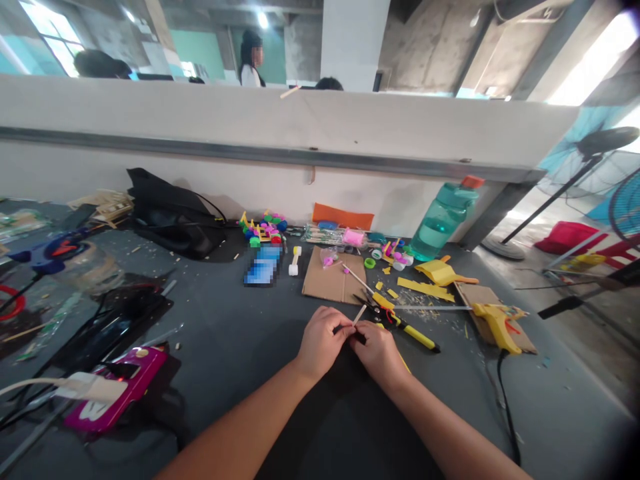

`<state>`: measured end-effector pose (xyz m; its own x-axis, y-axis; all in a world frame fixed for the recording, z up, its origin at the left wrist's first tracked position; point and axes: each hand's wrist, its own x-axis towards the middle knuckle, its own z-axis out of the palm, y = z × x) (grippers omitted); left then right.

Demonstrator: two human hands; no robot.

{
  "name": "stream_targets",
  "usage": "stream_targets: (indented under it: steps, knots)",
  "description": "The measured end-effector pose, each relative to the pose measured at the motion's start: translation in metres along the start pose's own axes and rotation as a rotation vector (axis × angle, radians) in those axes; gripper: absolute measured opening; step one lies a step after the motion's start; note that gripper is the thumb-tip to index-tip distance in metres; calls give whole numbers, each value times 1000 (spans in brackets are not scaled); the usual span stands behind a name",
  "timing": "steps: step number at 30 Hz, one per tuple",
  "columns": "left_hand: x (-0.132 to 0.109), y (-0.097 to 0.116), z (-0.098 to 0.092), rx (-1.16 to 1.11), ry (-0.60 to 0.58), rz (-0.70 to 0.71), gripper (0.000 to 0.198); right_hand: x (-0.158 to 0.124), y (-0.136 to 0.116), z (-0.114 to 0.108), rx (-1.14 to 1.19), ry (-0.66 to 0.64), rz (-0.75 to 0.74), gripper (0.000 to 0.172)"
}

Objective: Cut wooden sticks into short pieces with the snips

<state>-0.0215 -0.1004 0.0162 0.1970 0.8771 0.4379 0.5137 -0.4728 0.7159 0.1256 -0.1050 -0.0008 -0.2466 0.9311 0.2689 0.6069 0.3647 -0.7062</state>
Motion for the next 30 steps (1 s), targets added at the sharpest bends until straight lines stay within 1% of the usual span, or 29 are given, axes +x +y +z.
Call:
stream_targets:
  steps: [3,6,11,14,17,19,23,26,30]
  knots:
    - [0,0,-2,46,-44,0,5,0,1,1,-36,-8,-6,17]
    - [0,-1,-2,52,-53,12,5,1,0,1,-70,-8,-12,17]
    - [0,-2,0,19,-36,-3,4,1,0,1,-59,-11,1,18]
    - [0,-1,-1,-37,-7,-25,17,1,1,2,-67,-11,13,16]
    - [0,-1,-1,-100,2,-62,13,2,2,3,-67,-17,4,14]
    - [1,-3,-1,-157,-28,-111,16,2,3,3,-70,-17,-1,14]
    - [4,-9,-1,-290,-127,-220,15,1,3,2,-72,-22,-3,16]
    - [6,-11,-2,-325,-168,-238,16,2,3,1,-60,-35,-7,17]
    - [7,-11,-3,-360,-171,-244,16,3,2,1,-54,-32,-19,16]
